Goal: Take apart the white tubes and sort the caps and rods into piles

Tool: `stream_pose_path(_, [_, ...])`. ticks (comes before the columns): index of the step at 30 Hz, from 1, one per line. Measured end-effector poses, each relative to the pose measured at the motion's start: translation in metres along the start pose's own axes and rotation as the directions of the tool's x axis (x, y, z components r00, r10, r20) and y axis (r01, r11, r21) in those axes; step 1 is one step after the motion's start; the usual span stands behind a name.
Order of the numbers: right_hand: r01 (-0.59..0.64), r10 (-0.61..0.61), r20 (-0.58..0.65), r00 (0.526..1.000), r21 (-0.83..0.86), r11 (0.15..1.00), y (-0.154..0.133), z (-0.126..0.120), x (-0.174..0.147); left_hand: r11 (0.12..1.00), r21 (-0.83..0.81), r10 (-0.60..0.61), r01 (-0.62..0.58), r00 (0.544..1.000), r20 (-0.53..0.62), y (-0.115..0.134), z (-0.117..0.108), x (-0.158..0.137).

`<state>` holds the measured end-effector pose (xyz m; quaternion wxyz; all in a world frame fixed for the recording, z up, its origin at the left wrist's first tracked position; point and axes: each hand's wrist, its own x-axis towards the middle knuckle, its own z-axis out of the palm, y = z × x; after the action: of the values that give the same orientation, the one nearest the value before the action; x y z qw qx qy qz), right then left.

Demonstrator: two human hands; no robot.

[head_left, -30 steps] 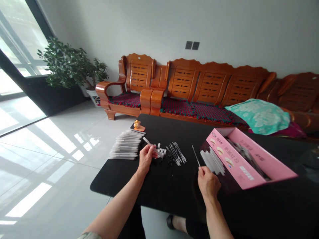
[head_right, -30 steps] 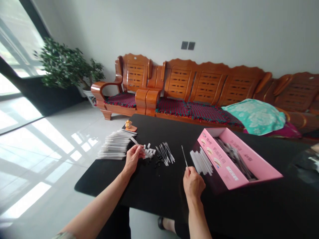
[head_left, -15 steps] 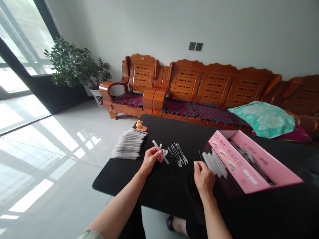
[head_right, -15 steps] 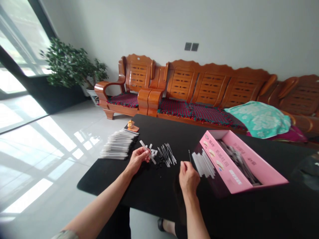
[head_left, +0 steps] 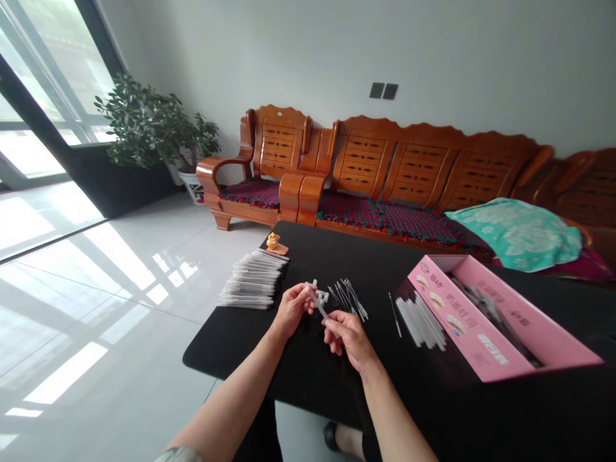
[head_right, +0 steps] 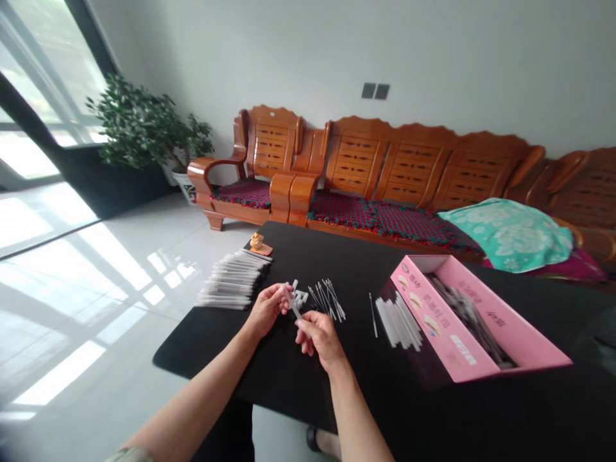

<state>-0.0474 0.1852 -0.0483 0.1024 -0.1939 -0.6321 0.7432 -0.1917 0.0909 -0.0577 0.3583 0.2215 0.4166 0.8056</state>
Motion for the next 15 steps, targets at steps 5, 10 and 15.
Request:
stream_pose_path(5, [-0.109, 0.076, 0.149, 0.986, 0.226, 0.968, 0.003, 0.005, 0.0, 0.993, 0.036, -0.114, 0.109, 0.978, 0.176, -0.001, 0.003, -0.003])
stream_pose_path(10, [-0.124, 0.097, 0.102, 0.99, 0.302, 0.945, 0.007, 0.012, 0.001, 0.994, 0.074, -0.086, 0.076, 0.986, 0.145, -0.004, 0.004, -0.004])
stream_pose_path(15, [0.096, -0.131, -0.179, 0.975, -0.194, 0.976, 0.001, 0.021, -0.002, 0.993, 0.11, -0.054, 0.047, 0.996, 0.069, -0.007, -0.001, 0.0])
